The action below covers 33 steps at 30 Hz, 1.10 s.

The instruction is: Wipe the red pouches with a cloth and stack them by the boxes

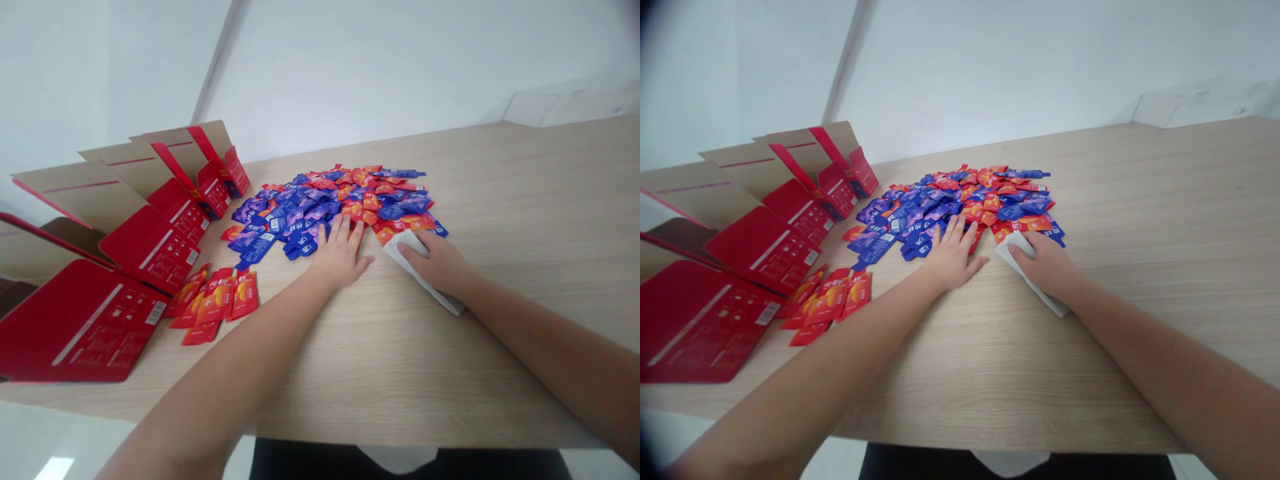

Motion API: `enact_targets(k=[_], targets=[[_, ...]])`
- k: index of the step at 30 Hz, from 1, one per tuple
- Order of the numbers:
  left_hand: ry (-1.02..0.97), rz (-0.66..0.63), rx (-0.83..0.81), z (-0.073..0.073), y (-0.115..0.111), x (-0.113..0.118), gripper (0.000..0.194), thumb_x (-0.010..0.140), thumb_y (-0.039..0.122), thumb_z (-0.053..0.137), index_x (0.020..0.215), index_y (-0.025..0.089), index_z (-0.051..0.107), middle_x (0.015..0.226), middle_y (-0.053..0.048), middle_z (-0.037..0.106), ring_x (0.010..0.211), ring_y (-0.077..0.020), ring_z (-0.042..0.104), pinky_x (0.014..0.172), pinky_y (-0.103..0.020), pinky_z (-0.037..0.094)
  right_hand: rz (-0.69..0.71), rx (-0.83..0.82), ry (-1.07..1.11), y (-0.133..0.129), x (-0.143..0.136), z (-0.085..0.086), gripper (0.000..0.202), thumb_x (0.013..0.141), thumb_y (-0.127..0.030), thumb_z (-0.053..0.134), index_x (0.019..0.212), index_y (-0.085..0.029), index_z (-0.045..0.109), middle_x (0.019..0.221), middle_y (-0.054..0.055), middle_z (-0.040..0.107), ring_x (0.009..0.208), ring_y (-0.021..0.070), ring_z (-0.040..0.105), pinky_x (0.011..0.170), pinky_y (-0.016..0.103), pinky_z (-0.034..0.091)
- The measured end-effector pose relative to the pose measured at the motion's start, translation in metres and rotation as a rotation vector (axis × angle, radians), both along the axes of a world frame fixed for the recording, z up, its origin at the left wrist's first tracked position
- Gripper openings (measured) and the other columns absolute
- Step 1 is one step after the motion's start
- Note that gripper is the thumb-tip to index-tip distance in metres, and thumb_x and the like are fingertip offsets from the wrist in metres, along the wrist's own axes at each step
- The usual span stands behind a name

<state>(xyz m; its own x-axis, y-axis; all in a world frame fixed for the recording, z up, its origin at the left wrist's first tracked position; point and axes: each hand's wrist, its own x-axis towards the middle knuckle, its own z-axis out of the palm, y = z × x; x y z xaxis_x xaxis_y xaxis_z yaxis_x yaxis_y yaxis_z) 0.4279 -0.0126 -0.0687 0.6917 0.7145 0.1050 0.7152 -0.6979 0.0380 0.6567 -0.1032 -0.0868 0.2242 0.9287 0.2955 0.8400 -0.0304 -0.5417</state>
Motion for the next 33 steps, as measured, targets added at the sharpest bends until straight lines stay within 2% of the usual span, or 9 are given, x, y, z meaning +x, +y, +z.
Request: enact_targets(k=[3, 6, 8, 14, 18, 21, 25, 30, 33], targets=[[0.046, 0.038, -0.056, 0.013, 0.042, 0.040, 0.086, 0.106, 0.058, 0.050, 0.174, 0.016, 0.019, 0.182, -0.022, 0.009, 0.169, -0.0394, 0.001, 0.134, -0.063, 0.008, -0.021, 0.016, 0.035, 0.001, 0.000, -0.001, 0.025, 0.101, -0.047, 0.059, 0.098, -0.023, 0.065, 0.100, 0.011, 0.076, 0.089, 0.0294, 0.070, 0.077, 0.039, 0.050], [0.126, 0.084, -0.147, 0.021, 0.079, 0.070, 0.094, 0.093, 0.068, 0.070, 0.169, 0.025, 0.035, 0.178, -0.020, 0.027, 0.164, -0.0458, 0.026, 0.128, -0.062, 0.031, -0.014, 0.026, 0.064, 0.002, 0.001, -0.003, 0.023, 0.100, -0.045, 0.061, 0.097, -0.023, 0.065, 0.099, 0.009, 0.076, 0.085, 0.0262, 0.068, 0.074, 0.036, 0.047], [0.161, 0.119, -0.169, 0.021, 0.096, 0.084, 0.091, 0.091, 0.070, 0.074, 0.166, 0.029, 0.042, 0.173, -0.019, 0.036, 0.155, -0.0452, 0.042, 0.122, -0.062, 0.041, 0.002, 0.026, 0.076, 0.003, 0.001, -0.004, 0.022, 0.100, -0.044, 0.062, 0.097, -0.023, 0.065, 0.098, 0.008, 0.075, 0.084, 0.0248, 0.067, 0.073, 0.036, 0.046], [0.194, 0.182, -0.124, 0.018, 0.112, 0.119, 0.049, 0.107, 0.045, 0.069, 0.148, 0.020, 0.059, 0.148, -0.014, 0.060, 0.128, -0.0321, 0.065, 0.107, -0.057, 0.057, 0.074, 0.039, 0.120, 0.004, 0.002, -0.005, 0.018, 0.101, -0.040, 0.063, 0.093, -0.024, 0.062, 0.092, 0.005, 0.072, 0.081, 0.0227, 0.064, 0.072, 0.034, 0.043], [0.211, 0.171, -0.108, 0.019, 0.112, 0.137, 0.041, 0.106, 0.039, 0.072, 0.140, 0.018, 0.064, 0.140, -0.013, 0.065, 0.120, -0.0290, 0.069, 0.101, -0.051, 0.061, 0.071, 0.032, 0.141, 0.004, 0.001, -0.004, 0.019, 0.101, -0.040, 0.064, 0.090, -0.024, 0.061, 0.091, 0.004, 0.070, 0.079, 0.0217, 0.063, 0.070, 0.033, 0.042], [0.193, 0.193, -0.082, 0.018, 0.110, 0.139, 0.041, 0.106, 0.039, 0.071, 0.140, 0.018, 0.064, 0.139, -0.012, 0.065, 0.118, -0.0284, 0.069, 0.099, -0.050, 0.061, 0.077, 0.036, 0.159, 0.004, 0.000, -0.002, 0.019, 0.101, -0.038, 0.064, 0.089, -0.023, 0.061, 0.093, 0.005, 0.071, 0.082, 0.0217, 0.063, 0.072, 0.033, 0.043], [0.118, 0.189, -0.042, 0.019, 0.114, 0.125, 0.039, 0.106, 0.040, 0.071, 0.138, 0.018, 0.065, 0.137, -0.012, 0.067, 0.117, -0.0276, 0.070, 0.099, -0.050, 0.061, 0.099, 0.042, 0.160, 0.005, 0.001, -0.002, 0.018, 0.101, -0.037, 0.065, 0.091, -0.023, 0.062, 0.096, 0.006, 0.072, 0.087, 0.0228, 0.065, 0.076, 0.034, 0.045], [-0.046, 0.145, 0.024, 0.035, 0.132, 0.097, 0.038, 0.108, 0.040, 0.068, 0.138, 0.018, 0.066, 0.136, -0.012, 0.069, 0.122, -0.0289, 0.070, 0.107, -0.052, 0.057, 0.099, 0.039, 0.156, 0.005, 0.002, -0.002, 0.017, 0.102, -0.037, 0.065, 0.091, -0.023, 0.062, 0.097, 0.006, 0.072, 0.088, 0.0232, 0.066, 0.076, 0.034, 0.045], [-0.154, 0.134, 0.065, 0.043, 0.138, 0.081, 0.038, 0.110, 0.032, 0.057, 0.143, 0.014, 0.064, 0.136, -0.017, 0.072, 0.126, -0.0321, 0.070, 0.110, -0.047, 0.053, 0.100, 0.029, 0.162, 0.004, 0.001, 0.000, 0.017, 0.102, -0.036, 0.066, 0.091, -0.024, 0.060, 0.095, 0.005, 0.072, 0.085, 0.0226, 0.065, 0.073, 0.033, 0.043]])
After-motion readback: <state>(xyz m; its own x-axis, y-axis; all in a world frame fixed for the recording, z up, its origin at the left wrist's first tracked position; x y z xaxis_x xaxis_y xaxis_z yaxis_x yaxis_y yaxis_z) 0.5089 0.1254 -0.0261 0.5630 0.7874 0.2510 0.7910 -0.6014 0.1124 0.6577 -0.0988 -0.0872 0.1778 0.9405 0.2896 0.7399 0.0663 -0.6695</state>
